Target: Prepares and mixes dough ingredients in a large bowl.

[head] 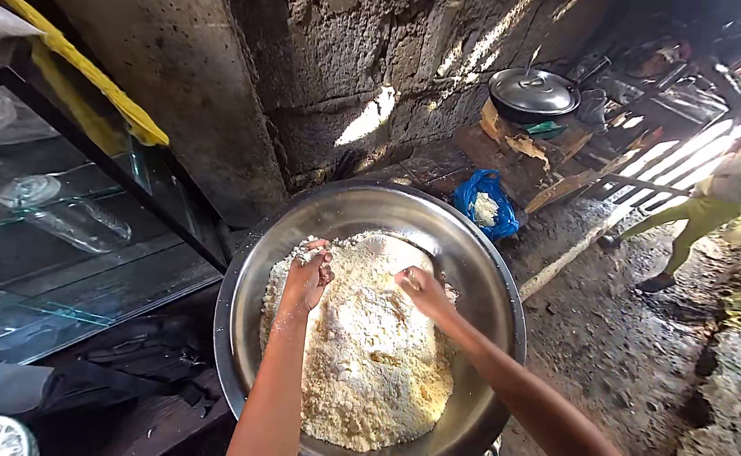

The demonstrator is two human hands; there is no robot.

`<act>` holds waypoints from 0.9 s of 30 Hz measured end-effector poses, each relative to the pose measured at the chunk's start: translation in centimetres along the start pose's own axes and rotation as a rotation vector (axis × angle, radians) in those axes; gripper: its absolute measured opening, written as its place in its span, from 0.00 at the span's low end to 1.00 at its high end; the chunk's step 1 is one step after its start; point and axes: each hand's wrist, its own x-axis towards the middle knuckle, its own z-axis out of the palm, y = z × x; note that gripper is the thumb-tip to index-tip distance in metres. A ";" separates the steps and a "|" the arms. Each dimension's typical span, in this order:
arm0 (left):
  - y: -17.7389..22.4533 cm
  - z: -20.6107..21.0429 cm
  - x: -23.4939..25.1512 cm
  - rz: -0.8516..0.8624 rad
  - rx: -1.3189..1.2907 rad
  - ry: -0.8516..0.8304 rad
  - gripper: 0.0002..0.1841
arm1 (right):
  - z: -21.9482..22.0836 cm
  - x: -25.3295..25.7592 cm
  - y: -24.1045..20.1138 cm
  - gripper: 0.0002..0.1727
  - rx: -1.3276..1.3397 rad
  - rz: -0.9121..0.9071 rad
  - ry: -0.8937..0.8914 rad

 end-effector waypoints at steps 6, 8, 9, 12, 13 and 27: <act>-0.3 -0.5 0.9 0.006 -0.093 0.065 0.22 | 8.8 -5.8 -2.1 0.27 0.108 -0.292 0.024; -0.4 -0.5 0.8 -0.014 -0.152 0.066 0.18 | 8.6 -4.2 -3.1 0.27 0.263 -0.286 -0.043; -0.5 -0.5 0.8 -0.011 -0.158 0.066 0.17 | 8.2 -3.4 -3.5 0.26 0.317 -0.251 -0.063; -1.0 -1.0 1.3 0.047 -0.223 0.047 0.14 | 7.2 -1.5 -5.0 0.16 0.524 -0.092 0.010; -0.8 -1.1 1.3 0.047 -0.230 0.046 0.17 | 6.9 -1.1 -5.7 0.14 0.602 -0.014 0.065; 0.8 -1.5 -0.3 0.097 -0.289 0.100 0.17 | 0.8 -0.6 -5.1 0.15 0.848 0.047 -0.070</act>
